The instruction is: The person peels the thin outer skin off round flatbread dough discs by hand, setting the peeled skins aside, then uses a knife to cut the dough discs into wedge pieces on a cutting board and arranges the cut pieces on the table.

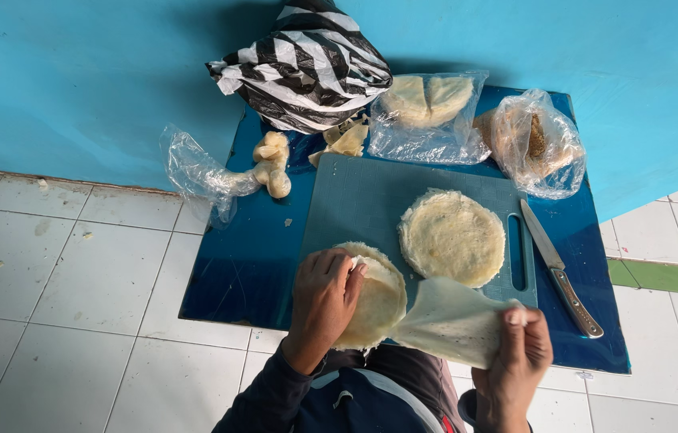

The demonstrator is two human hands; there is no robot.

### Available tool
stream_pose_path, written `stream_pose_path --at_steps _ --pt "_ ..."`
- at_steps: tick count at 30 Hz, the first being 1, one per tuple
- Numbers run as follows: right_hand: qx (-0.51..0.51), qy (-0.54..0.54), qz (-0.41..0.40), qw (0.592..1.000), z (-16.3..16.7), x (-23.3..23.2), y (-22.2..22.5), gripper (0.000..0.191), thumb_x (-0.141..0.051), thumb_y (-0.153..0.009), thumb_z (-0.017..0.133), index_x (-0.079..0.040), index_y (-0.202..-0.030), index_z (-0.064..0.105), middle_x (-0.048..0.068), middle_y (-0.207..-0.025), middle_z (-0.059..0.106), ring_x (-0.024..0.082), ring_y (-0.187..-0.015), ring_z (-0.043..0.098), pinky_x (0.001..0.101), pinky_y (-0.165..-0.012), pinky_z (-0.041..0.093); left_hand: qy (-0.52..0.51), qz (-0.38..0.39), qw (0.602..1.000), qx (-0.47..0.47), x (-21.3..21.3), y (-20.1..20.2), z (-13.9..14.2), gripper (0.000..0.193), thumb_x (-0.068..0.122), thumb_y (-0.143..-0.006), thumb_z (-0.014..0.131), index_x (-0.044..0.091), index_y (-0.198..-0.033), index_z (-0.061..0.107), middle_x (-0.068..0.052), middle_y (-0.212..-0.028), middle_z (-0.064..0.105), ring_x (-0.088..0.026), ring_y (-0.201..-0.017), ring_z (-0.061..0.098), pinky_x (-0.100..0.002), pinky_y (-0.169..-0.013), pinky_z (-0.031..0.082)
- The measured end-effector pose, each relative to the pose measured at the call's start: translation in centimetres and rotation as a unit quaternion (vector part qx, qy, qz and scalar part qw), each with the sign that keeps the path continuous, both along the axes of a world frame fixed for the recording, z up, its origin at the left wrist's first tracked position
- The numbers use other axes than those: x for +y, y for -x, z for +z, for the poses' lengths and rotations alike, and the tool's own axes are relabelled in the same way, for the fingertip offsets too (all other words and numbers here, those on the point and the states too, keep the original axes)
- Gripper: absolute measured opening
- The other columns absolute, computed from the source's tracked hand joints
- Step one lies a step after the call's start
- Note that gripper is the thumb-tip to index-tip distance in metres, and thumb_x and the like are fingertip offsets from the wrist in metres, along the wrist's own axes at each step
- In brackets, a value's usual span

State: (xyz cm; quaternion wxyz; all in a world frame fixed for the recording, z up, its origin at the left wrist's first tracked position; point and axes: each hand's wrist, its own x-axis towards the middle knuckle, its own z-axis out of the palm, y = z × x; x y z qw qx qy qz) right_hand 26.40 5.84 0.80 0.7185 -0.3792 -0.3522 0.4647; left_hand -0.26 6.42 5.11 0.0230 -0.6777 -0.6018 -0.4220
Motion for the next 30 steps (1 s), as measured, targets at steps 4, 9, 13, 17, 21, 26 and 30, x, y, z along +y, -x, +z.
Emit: stream_pose_path --at_steps 4,9,13,17,21,26,30 --pt "-0.038 0.064 -0.098 0.992 1.1 -1.0 -1.5 0.013 -0.022 -0.112 0.061 -0.011 -0.105 0.061 0.002 -0.096 0.065 0.010 -0.082 0.064 0.0269 -0.071 0.057 0.012 0.016 1.000 0.016 -0.1 0.0 -0.1 0.018 0.020 -0.096 0.073 0.003 -0.098 0.065 -0.012 -0.100 0.069 -0.029 -0.095 0.065 -0.041 -0.084 0.051" --pt "-0.083 0.065 -0.217 0.971 5.2 0.1 -4.1 0.021 -0.034 -0.114 0.060 -0.016 -0.105 0.053 -0.003 -0.099 0.062 0.010 -0.097 0.067 0.0308 -0.078 0.064 0.022 -0.013 0.999 -0.024 -0.8 0.3 0.5 0.026 0.023 -0.096 0.073 0.003 -0.109 0.065 -0.013 -0.107 0.069 -0.031 -0.103 0.064 -0.043 -0.089 0.050" --pt "-0.296 -0.128 -0.156 0.933 8.5 6.4 -4.3 0.019 -0.021 -0.124 0.058 -0.006 -0.112 0.056 0.004 -0.097 0.059 0.014 -0.088 0.057 0.0286 -0.080 0.050 0.039 0.005 0.999 0.014 -1.2 0.5 1.0 0.038 0.026 -0.094 0.073 -0.001 -0.119 0.063 -0.019 -0.116 0.064 -0.034 -0.108 0.061 -0.045 -0.091 0.049" --pt "-0.665 -0.253 -0.052 0.701 9.7 11.2 -0.1 0.012 -0.009 -0.105 0.062 -0.009 -0.116 0.066 0.014 -0.101 0.067 0.032 -0.087 0.067 0.0382 -0.073 0.053 0.067 0.019 0.997 0.022 -1.5 1.0 1.3 0.038 0.026 -0.092 0.072 0.001 -0.121 0.065 -0.017 -0.113 0.063 -0.032 -0.105 0.060 -0.044 -0.089 0.049" --pt "-0.756 -0.285 0.053 0.587 9.2 9.3 3.9 0.033 -0.009 -0.084 0.067 -0.006 -0.117 0.069 0.009 -0.085 0.061 0.028 -0.075 0.065 0.0410 -0.066 0.052 0.092 0.020 0.995 0.014 -1.3 1.8 1.4 0.035 0.027 -0.089 0.074 0.006 -0.116 0.069 -0.015 -0.106 0.062 -0.031 -0.097 0.060 -0.043 -0.083 0.048" --pt "-0.784 -0.272 0.035 0.557 8.9 8.1 4.0 0.036 -0.014 -0.083 0.069 -0.007 -0.118 0.068 0.007 -0.086 0.060 0.025 -0.077 0.064 0.0405 -0.070 0.052 0.123 -0.018 0.991 -0.043 -0.8 2.7 1.0 0.020 0.022 -0.089 0.076 0.009 -0.102 0.067 -0.011 -0.097 0.063 -0.028 -0.093 0.061 -0.043 -0.082 0.048" --pt "-0.784 -0.279 0.043 0.553 8.4 7.4 4.0 0.038 -0.014 -0.083 0.069 -0.006 -0.121 0.068 0.006 -0.086 0.061 0.023 -0.078 0.064 0.0398 -0.071 0.052 0.059 -0.040 0.996 -0.052 -0.3 3.1 1.1 0.017 0.016 -0.091 0.075 0.009 -0.101 0.063 -0.008 -0.102 0.067 -0.028 -0.098 0.062 -0.043 -0.088 0.047"
